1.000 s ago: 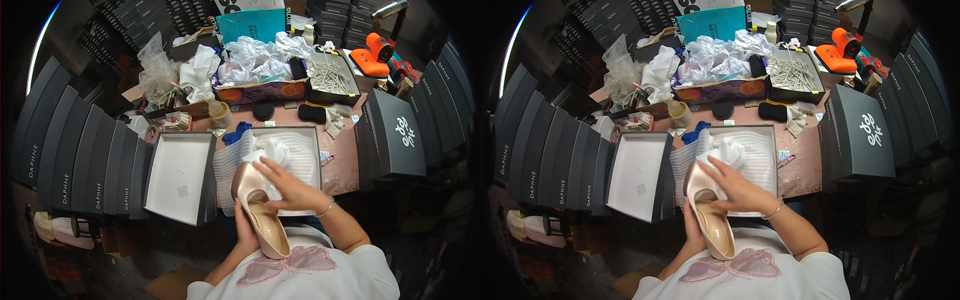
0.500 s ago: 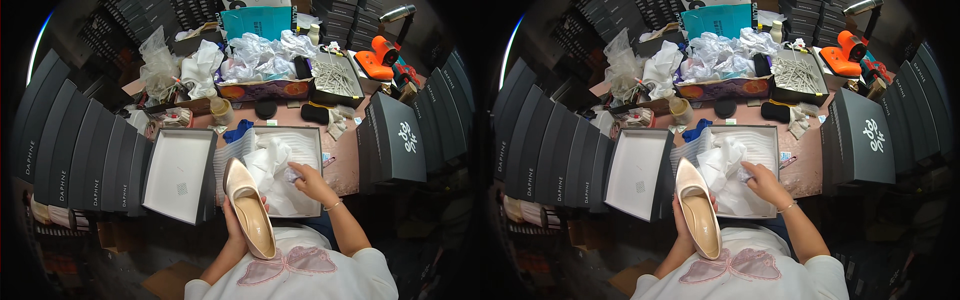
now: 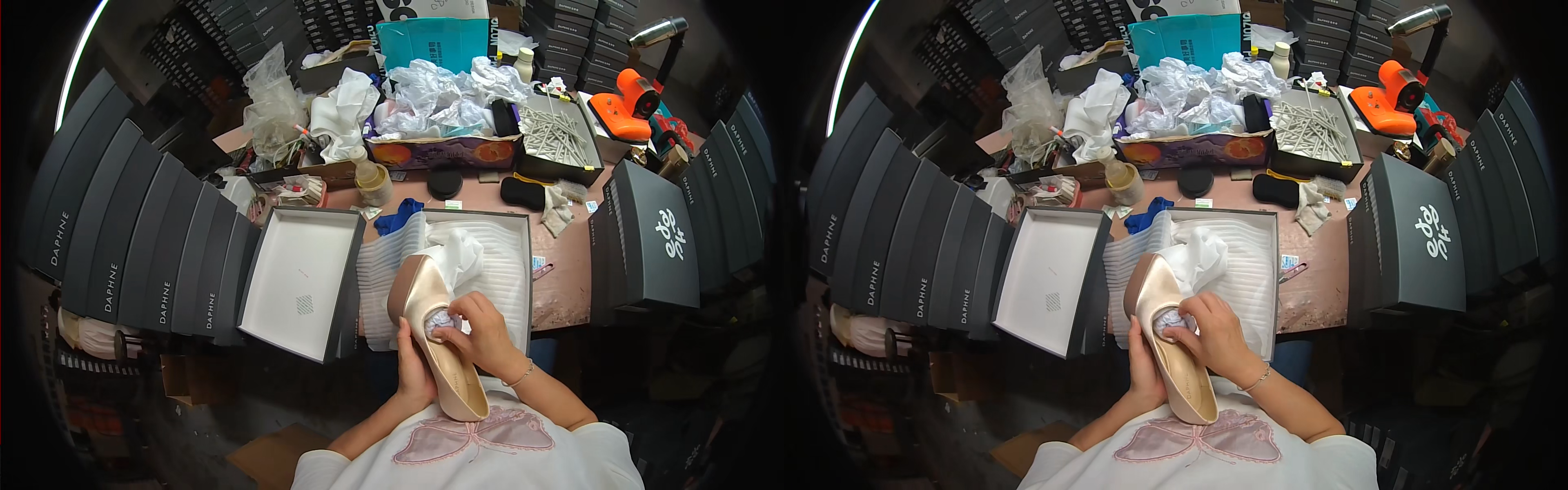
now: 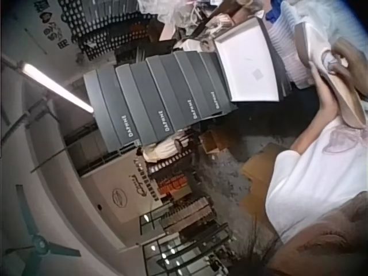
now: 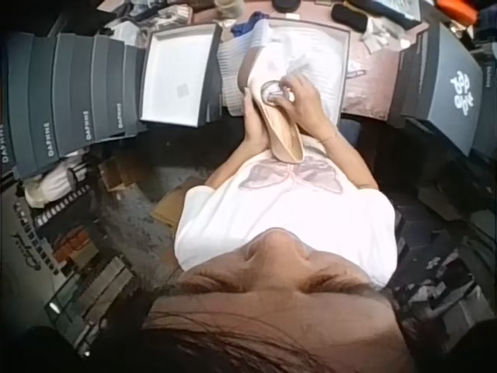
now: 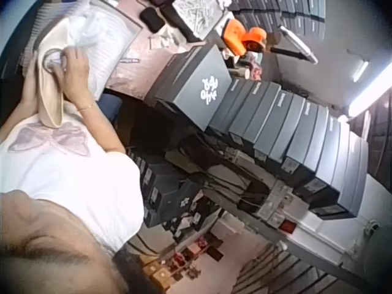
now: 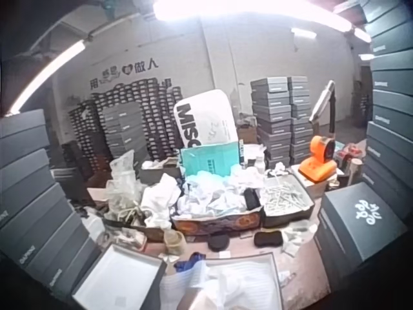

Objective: Inspecting and packing high-heeled shoes into boxes.

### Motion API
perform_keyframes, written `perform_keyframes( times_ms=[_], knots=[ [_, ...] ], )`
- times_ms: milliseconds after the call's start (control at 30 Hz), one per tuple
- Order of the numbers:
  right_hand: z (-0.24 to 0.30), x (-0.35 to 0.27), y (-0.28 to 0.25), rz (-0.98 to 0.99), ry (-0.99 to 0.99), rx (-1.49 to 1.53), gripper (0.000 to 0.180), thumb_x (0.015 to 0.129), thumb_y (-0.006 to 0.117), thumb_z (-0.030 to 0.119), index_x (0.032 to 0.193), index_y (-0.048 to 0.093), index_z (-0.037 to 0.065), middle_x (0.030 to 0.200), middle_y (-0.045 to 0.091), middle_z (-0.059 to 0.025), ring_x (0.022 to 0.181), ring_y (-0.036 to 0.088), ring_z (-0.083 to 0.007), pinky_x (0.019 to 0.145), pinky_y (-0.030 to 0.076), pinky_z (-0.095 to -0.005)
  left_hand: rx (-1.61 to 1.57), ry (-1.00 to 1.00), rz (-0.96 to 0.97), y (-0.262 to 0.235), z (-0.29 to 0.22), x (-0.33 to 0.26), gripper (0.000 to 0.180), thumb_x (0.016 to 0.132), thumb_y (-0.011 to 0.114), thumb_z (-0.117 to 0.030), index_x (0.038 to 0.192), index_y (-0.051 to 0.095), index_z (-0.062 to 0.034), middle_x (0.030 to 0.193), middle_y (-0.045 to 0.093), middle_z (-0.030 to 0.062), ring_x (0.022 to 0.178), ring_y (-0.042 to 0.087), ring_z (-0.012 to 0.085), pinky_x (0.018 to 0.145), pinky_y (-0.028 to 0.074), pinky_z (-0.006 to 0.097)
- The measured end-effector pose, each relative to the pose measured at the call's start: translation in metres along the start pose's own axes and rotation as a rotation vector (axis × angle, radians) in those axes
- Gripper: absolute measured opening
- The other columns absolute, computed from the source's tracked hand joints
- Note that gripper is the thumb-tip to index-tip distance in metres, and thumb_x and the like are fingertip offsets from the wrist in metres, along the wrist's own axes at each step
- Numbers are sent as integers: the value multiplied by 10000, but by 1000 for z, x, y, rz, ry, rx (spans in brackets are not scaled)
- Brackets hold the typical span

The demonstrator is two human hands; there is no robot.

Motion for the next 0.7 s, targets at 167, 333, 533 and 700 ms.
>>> perform_keyframes(
  times_ms=[167,333,533,700],
  knots=[
    [0,-4,13,112,124,-48,233,819,702,261,754,588,69,629,596,-93,566,595,-283,540,452,-379,-9,11,11,-10,8,4,670,944,324,-642,1239,520,-73,1176,586,106,1077,588,237,936,487,398],
    [-3,2,6,8,-25,-134,222,815,707,251,788,583,70,679,615,-83,596,601,-273,578,453,-370,-3,46,-40,-6,5,9,682,954,333,-634,1296,467,-59,1208,562,103,1107,560,225,957,461,372],
    [17,4,-7,104,-132,-108,237,761,766,226,866,606,86,730,588,-33,642,581,-226,605,421,-353,22,-60,77,5,-2,6,695,937,295,-651,1271,496,-75,1201,573,122,1092,585,243,939,489,402],
    [5,9,-8,-76,-143,-167,562,711,809,233,1174,536,69,912,612,-137,843,622,-313,763,478,-380,92,-45,31,6,-2,4,725,923,275,-678,1246,510,-74,1169,587,126,1046,605,245,892,516,398]
  ],
)
Point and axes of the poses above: each hand's wrist, its own x-axis towards the middle knuckle, its own y-axis out of the palm, z = x × y, the point moved 7 cm from there along x, towards the middle knuckle
